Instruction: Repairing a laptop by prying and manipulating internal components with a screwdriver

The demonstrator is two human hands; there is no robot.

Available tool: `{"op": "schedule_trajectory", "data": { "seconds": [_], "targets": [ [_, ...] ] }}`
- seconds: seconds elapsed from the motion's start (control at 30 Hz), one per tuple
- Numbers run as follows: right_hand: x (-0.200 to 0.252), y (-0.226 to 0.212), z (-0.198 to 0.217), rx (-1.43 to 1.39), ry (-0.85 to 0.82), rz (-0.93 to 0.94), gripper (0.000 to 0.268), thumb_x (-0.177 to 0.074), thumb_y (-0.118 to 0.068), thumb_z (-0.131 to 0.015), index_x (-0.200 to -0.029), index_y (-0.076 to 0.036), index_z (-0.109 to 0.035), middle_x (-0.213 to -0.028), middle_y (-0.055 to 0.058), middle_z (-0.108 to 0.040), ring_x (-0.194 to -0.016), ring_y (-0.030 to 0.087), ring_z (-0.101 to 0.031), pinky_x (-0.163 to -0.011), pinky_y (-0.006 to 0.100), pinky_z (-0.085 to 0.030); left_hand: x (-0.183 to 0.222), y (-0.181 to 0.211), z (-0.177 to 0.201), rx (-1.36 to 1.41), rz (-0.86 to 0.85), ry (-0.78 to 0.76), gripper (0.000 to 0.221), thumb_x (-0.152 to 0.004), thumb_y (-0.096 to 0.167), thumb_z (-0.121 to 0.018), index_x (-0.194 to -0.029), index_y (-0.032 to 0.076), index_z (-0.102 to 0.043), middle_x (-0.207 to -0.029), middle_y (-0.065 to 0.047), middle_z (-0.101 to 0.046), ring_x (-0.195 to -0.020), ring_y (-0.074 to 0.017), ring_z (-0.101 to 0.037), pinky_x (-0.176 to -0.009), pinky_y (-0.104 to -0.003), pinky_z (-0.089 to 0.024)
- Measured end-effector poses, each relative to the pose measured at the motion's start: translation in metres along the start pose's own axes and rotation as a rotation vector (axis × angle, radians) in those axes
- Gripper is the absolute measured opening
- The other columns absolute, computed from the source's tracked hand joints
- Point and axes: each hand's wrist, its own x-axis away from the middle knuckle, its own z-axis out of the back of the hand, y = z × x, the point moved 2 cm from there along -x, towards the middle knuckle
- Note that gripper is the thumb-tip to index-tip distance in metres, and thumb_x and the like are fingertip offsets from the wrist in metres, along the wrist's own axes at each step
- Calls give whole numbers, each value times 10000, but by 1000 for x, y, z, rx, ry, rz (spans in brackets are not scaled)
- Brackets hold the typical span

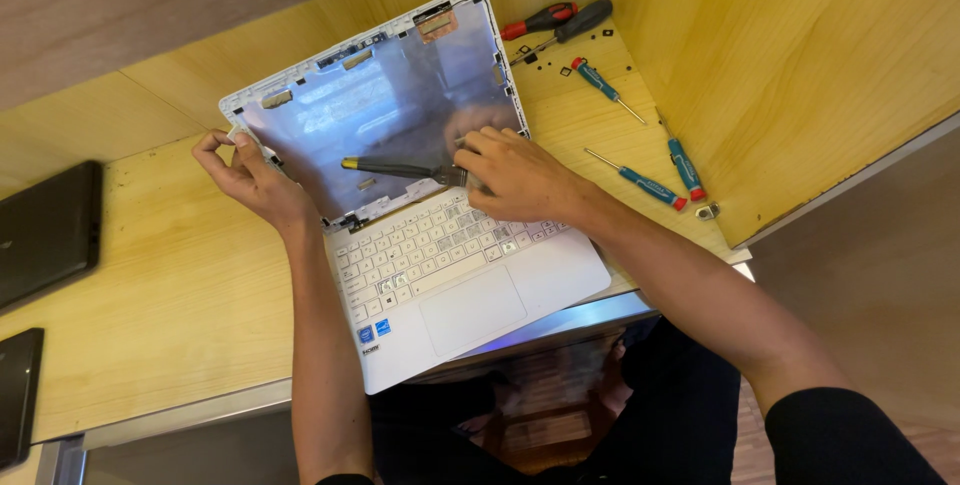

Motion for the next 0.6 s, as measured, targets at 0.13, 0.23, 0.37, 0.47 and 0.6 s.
{"op": "schedule_trajectory", "data": {
  "seconds": [0.13, 0.23, 0.37, 0.47, 0.6],
  "targets": [
    [-2, -5, 10, -137, 57, 50, 143, -771, -149, -621, -914, -142, -635, -873, 23, -583, -941, 250, -578, -841, 378, -428, -1, -4, 2, -21, -7, 1, 54, -1104, 194, -469, -1111, 152, -436, -707, 27, -443, -660, -87, -385, -707, -251, -367],
    [-5, -9, 21, -422, 128, 67, 195, -769, -75, -701, -922, -197, -686, -909, -33, -669, -1080, 206, -575, -957, 345, -380, 0, -9, 2, 12, 1, 9, 56, -1106, 195, -480, -1111, 164, -434, -704, 31, -446, -664, -77, -407, -710, -249, -362],
    [-4, -10, 19, -527, 97, 76, 265, -734, -36, -756, -941, -125, -617, -885, 69, -658, -947, 302, -639, -874, 409, -501, 1, -4, 1, -19, 15, 18, 59, -1096, 210, -471, -1102, 164, -434, -698, 43, -443, -667, -74, -403, -707, -249, -363],
    [-5, -18, 24, -522, 102, 92, 319, -704, 4, -715, -974, -98, -579, -875, 92, -603, -886, 329, -645, -823, 419, -522, 0, -4, 2, -9, 25, 21, 66, -1093, 224, -473, -1101, 168, -439, -688, 43, -440, -655, -71, -400, -700, -241, -366],
    [-2, -30, 40, -566, 117, 126, 353, -678, 13, -665, -1019, -55, -607, -807, 110, -533, -785, 349, -629, -766, 438, -534, 1, -12, 4, 30, 25, 4, 78, -1100, 236, -475, -1100, 175, -427, -691, 48, -433, -660, -64, -391, -706, -228, -361]
  ]
}}
